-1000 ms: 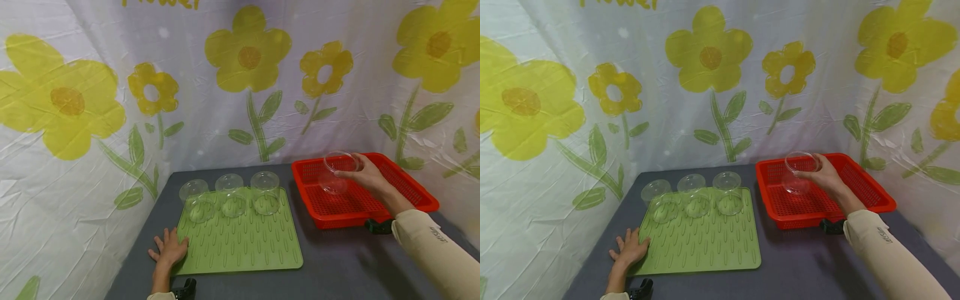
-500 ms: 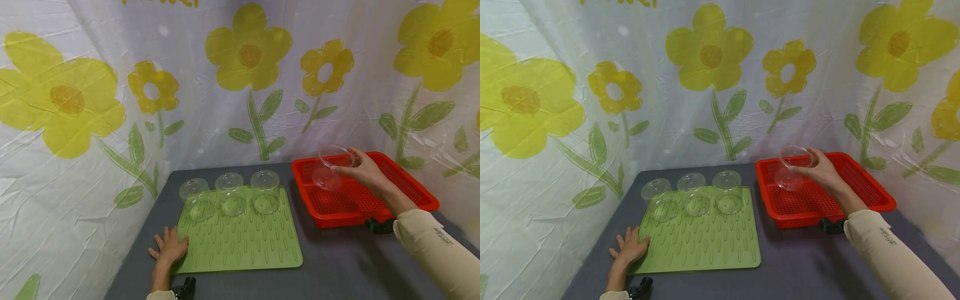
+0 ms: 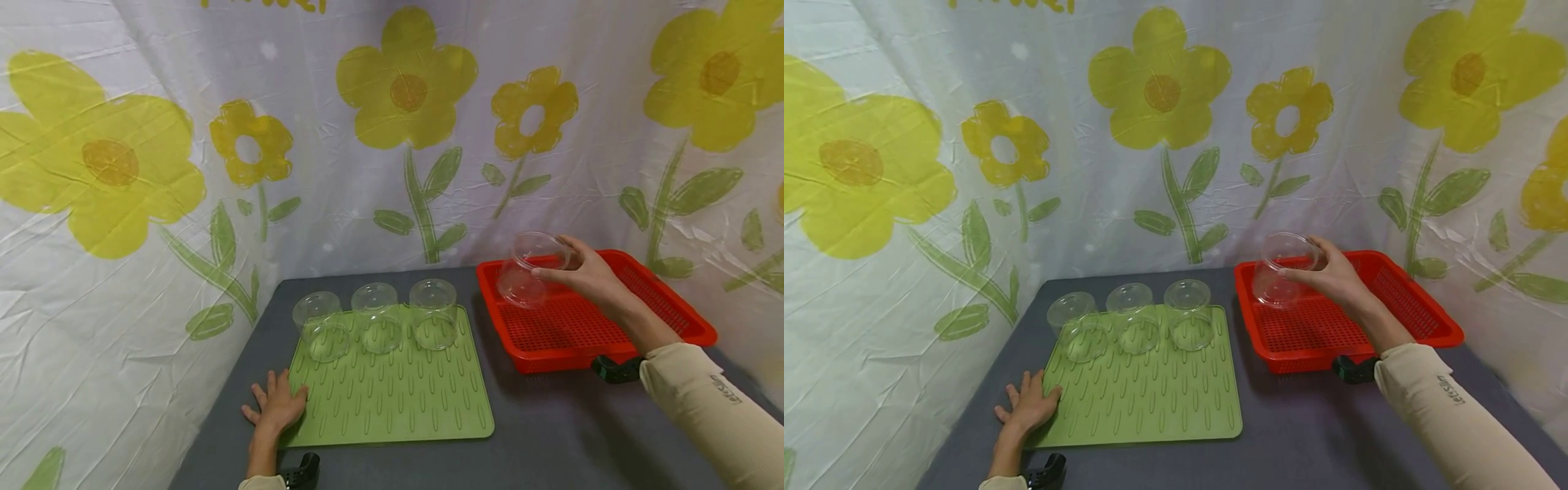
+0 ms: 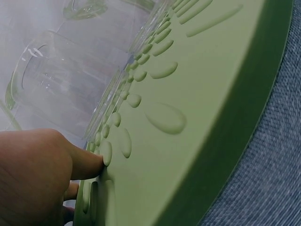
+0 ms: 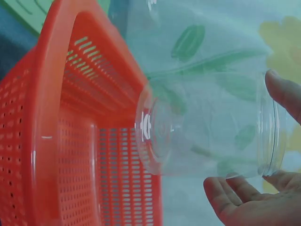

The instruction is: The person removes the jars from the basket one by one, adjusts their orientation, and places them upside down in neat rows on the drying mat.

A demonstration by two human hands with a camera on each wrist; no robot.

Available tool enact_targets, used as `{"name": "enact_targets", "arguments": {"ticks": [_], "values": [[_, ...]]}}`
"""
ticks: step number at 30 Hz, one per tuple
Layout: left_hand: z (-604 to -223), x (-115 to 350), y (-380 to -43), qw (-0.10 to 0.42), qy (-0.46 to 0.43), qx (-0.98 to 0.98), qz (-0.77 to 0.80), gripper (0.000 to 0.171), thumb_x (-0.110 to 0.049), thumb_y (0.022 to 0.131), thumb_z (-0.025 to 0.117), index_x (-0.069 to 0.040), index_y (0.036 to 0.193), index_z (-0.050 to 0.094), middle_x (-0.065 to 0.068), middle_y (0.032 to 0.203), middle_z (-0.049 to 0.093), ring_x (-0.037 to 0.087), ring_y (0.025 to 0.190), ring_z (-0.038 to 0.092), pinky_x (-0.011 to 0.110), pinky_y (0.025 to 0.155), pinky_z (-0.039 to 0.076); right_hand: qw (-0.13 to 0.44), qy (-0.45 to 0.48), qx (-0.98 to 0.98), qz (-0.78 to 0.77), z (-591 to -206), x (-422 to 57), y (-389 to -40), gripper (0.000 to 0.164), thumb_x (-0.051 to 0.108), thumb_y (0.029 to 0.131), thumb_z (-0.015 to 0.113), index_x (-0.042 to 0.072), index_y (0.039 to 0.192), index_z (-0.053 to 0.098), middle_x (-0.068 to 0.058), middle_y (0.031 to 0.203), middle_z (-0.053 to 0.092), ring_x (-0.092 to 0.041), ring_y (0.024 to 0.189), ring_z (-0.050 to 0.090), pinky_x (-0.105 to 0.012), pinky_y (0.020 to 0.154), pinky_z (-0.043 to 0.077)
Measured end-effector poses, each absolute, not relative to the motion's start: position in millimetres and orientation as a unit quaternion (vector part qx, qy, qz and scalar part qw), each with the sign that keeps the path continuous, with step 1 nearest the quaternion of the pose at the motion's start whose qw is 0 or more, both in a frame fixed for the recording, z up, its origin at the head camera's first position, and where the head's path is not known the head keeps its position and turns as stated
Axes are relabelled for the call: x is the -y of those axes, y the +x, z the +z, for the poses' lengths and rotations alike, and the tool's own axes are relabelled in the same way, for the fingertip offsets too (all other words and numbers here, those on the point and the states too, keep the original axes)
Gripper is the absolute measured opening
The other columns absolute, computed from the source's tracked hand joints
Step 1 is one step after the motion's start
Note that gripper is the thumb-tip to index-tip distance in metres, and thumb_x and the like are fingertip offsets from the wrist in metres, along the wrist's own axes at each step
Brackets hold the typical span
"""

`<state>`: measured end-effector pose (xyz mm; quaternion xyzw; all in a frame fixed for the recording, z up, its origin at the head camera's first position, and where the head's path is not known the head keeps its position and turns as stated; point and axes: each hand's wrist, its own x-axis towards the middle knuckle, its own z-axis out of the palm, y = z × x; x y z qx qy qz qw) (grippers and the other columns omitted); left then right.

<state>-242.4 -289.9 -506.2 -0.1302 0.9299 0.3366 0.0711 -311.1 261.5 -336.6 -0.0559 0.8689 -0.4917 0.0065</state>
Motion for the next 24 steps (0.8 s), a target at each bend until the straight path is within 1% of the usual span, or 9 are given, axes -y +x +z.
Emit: {"name": "enact_targets", "arguments": {"ticks": [3, 5, 7, 10, 12, 14, 17, 22, 24], "values": [[-506.9, 290.2, -243.3, 0.072, -0.132, -0.930, 0.335, 0.072, -0.036, 0.101, 0.042, 0.003, 0.153, 0.010, 0.031, 0.156, -0.014, 0.054, 0.136, -0.032, 0.072, 0.097, -0.031, 0.005, -0.059, -0.871, -0.487, -334.1, -256.5, -310.8, 0.101, 0.047, 0.085, 0.070, 0.022, 0.157, 0.004, -0.013, 0.115, 0.051, -0.024, 0.108, 0.050, -0.041, 0.094, 0.045], [-507.4, 290.2, -243.6, 0.073, -0.133, -0.929, 0.336, 0.072, -0.036, 0.101, 0.042, 0.003, 0.153, 0.010, 0.031, 0.156, -0.014, 0.054, 0.136, -0.032, 0.072, 0.097, -0.031, 0.005, -0.064, -0.870, -0.490, -333.1, -253.3, -311.0, 0.101, 0.046, 0.085, 0.071, 0.022, 0.157, 0.004, -0.013, 0.115, 0.051, -0.024, 0.108, 0.051, -0.041, 0.094, 0.045], [-507.7, 290.0, -243.4, 0.070, -0.134, -0.929, 0.338, 0.072, -0.036, 0.101, 0.043, 0.003, 0.153, 0.011, 0.031, 0.156, -0.014, 0.054, 0.136, -0.032, 0.072, 0.097, -0.031, 0.007, -0.070, -0.868, -0.492, -332.1, -250.5, -311.0, 0.101, 0.046, 0.085, 0.071, 0.022, 0.157, 0.003, -0.016, 0.121, 0.050, -0.027, 0.112, 0.049, -0.043, 0.095, 0.045], [-508.5, 290.0, -243.0, 0.065, -0.136, -0.929, 0.339, 0.072, -0.037, 0.101, 0.043, 0.003, 0.152, 0.012, 0.031, 0.156, -0.013, 0.053, 0.136, -0.032, 0.072, 0.098, -0.031, 0.010, -0.082, -0.860, -0.503, -330.7, -246.5, -310.0, 0.101, 0.044, 0.086, 0.071, 0.023, 0.157, 0.003, -0.020, 0.136, 0.043, -0.031, 0.123, 0.046, -0.048, 0.098, 0.043], [-508.2, 290.0, -242.7, 0.064, -0.136, -0.929, 0.339, 0.073, -0.037, 0.100, 0.043, 0.003, 0.152, 0.012, 0.031, 0.156, -0.013, 0.053, 0.136, -0.032, 0.071, 0.098, -0.031, 0.012, -0.088, -0.858, -0.507, -329.4, -243.6, -308.7, 0.100, 0.043, 0.086, 0.071, 0.025, 0.157, 0.003, -0.019, 0.147, 0.037, -0.033, 0.127, 0.043, -0.049, 0.099, 0.043], [-507.5, 290.0, -242.4, 0.064, -0.136, -0.929, 0.338, 0.073, -0.037, 0.100, 0.043, 0.003, 0.153, 0.011, 0.030, 0.157, -0.014, 0.053, 0.136, -0.032, 0.071, 0.098, -0.031, 0.013, -0.095, -0.855, -0.509, -328.1, -240.0, -308.0, 0.099, 0.042, 0.086, 0.072, 0.026, 0.157, 0.004, -0.018, 0.153, 0.031, -0.035, 0.129, 0.041, -0.049, 0.098, 0.043], [-506.0, 289.6, -242.1, 0.065, -0.135, -0.929, 0.338, 0.072, -0.035, 0.100, 0.043, 0.004, 0.152, 0.011, 0.031, 0.156, -0.014, 0.053, 0.136, -0.032, 0.071, 0.097, -0.032, 0.014, -0.103, -0.854, -0.510, -327.2, -234.7, -306.9, 0.100, 0.042, 0.085, 0.072, 0.026, 0.157, 0.005, -0.015, 0.158, 0.025, -0.035, 0.131, 0.040, -0.048, 0.098, 0.043], [-504.7, 288.0, -241.9, 0.066, -0.136, -0.929, 0.339, 0.072, -0.034, 0.100, 0.043, 0.004, 0.152, 0.011, 0.031, 0.156, -0.013, 0.054, 0.136, -0.031, 0.071, 0.098, -0.032, 0.019, -0.111, -0.851, -0.513, -325.6, -225.8, -302.8, 0.100, 0.043, 0.084, 0.073, 0.026, 0.157, 0.007, -0.015, 0.156, 0.029, -0.035, 0.130, 0.041, -0.048, 0.098, 0.044], [-505.6, 288.1, -242.4, 0.068, -0.137, -0.928, 0.339, 0.072, -0.034, 0.100, 0.044, 0.004, 0.152, 0.011, 0.031, 0.156, -0.013, 0.054, 0.136, -0.031, 0.071, 0.098, -0.032, 0.021, -0.113, -0.851, -0.513, -324.6, -222.0, -300.7, 0.100, 0.044, 0.083, 0.074, 0.027, 0.157, 0.009, -0.013, 0.155, 0.030, -0.035, 0.131, 0.040, -0.048, 0.097, 0.044]]}}
